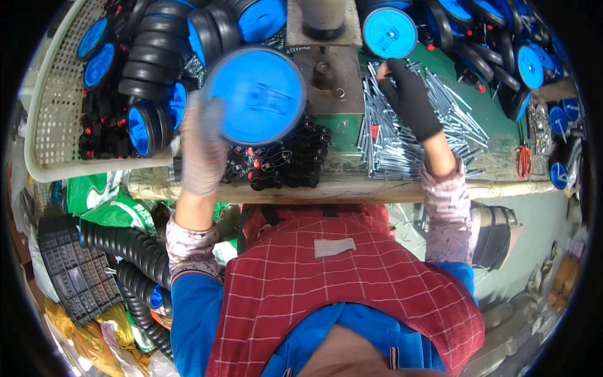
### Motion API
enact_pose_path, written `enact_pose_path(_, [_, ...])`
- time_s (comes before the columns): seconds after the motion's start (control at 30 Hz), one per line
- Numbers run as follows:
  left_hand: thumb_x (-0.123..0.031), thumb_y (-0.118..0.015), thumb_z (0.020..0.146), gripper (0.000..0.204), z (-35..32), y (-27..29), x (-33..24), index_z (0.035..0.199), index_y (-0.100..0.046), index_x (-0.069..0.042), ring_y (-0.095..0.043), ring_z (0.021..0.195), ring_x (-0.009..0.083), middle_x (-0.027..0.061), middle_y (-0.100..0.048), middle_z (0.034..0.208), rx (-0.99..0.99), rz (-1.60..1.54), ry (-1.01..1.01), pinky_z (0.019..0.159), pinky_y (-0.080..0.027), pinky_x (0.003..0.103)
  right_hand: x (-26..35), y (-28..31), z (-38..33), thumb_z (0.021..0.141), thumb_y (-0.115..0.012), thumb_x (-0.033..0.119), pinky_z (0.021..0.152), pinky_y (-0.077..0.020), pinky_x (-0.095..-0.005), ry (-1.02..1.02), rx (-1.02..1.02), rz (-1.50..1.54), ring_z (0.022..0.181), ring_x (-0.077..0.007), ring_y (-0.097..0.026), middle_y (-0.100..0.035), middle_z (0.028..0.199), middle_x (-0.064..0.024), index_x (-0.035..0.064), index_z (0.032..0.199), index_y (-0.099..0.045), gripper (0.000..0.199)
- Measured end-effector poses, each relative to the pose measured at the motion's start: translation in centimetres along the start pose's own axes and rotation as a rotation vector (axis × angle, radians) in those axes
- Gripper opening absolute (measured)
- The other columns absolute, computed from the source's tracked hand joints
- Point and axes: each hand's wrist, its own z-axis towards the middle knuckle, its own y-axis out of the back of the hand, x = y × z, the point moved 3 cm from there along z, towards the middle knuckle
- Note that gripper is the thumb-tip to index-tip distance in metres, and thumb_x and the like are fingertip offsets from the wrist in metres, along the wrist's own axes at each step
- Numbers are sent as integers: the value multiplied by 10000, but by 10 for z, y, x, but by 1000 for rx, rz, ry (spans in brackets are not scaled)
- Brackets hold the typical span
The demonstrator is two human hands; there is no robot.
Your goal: The person repeatedly picks up a black plastic housing with a blue cap, inserts a metal spring, and uses a metal rod to press the spring into place. They then place the assembled unit into a white basket. This process is repeated continuously throughout the clip.
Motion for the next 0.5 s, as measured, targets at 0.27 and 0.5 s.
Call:
enact_pose_path(0.27, [-232, -648, 959, 356, -5, -44, 33, 1232, -508, -51, -552, 981, 128, 61, -599, 1105, 244, 400, 98, 888, -470, 276, 126, -5, -7, 788, -756, 195, 615, -526, -344, 441, 91, -358, 808, -233, -651, -647, 909, -43, 164, 964, -722, 182])
enact_pose_path(0.5, [-234, -639, 969, 358, -12, -49, 47, 1240, -507, -41, -548, 972, 118, 62, -604, 1078, 316, 163, 284, 871, -469, 277, 152, -11, 6, 880, -658, 445, 819, -526, -404, 667, 178, -203, 1007, -333, -617, -639, 1122, -130, 90, 1130, -689, 436])
